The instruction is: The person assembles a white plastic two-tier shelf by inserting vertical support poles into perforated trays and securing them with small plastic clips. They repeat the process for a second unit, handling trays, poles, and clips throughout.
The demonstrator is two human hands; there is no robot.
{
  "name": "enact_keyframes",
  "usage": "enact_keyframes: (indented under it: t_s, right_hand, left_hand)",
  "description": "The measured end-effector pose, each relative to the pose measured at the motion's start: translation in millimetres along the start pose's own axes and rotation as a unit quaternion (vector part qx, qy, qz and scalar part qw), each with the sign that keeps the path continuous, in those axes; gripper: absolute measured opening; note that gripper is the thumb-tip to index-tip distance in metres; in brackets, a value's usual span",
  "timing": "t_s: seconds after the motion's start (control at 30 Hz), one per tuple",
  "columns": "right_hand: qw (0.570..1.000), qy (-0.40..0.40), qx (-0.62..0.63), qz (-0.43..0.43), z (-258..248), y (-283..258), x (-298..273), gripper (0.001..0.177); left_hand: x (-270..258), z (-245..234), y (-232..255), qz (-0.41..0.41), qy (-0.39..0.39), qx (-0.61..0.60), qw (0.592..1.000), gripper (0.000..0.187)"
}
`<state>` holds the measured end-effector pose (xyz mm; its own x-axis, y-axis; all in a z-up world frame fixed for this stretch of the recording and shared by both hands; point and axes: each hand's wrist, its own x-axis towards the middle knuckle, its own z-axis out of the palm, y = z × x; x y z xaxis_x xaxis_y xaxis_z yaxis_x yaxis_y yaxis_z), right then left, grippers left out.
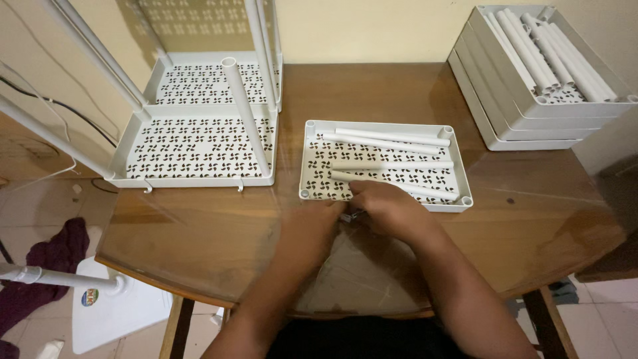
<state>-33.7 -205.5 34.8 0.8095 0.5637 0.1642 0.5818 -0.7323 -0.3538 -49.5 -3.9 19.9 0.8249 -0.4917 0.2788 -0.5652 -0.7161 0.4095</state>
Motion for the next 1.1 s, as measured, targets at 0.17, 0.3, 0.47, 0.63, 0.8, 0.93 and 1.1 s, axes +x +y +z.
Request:
enact_keyframes:
  t_s: [0.17,0.3,0.47,0.63,0.8,0.93,1.1]
  right_hand:
    - [0.996,-0.026,0.082,0.037,-18,3,-2,0.015]
    - [0.981,0.009,0.161,0.112,-35,8,-8,0.015]
    - [0.967,0.066,0.212,0.127,-49,15,-17,0.026]
    - [0.971,0.09,0.18,0.127,-54,23,-18,0.023]
    - [0.969,0.101,0.171,0.15,-51,29,-18,0.02]
    - [0.964,0.099,0.201,0.145,-47,29,-14,0.02]
    - [0.96,0.08,0.221,0.152,-46,26,-15,0.02]
  left_hand:
    - [-1,8,4,0.011,-0.019,-0.02,1.0,0.029]
    - [1,6,12,-0.001,-0.001,-0.04,0.999,0.015]
    - [19,-8,25,0.023,0.135,-0.217,0.967,0.019]
    - [42,-10,24,-0.074,0.068,-0.307,0.946,0.022]
    - [49,7,3,-0.034,0.112,-0.337,0.934,0.023]
    - [39,17,-13,0.016,0.139,-0.342,0.929,0.018]
    - [41,20,-17,-0.04,0.079,-0.351,0.932,0.028]
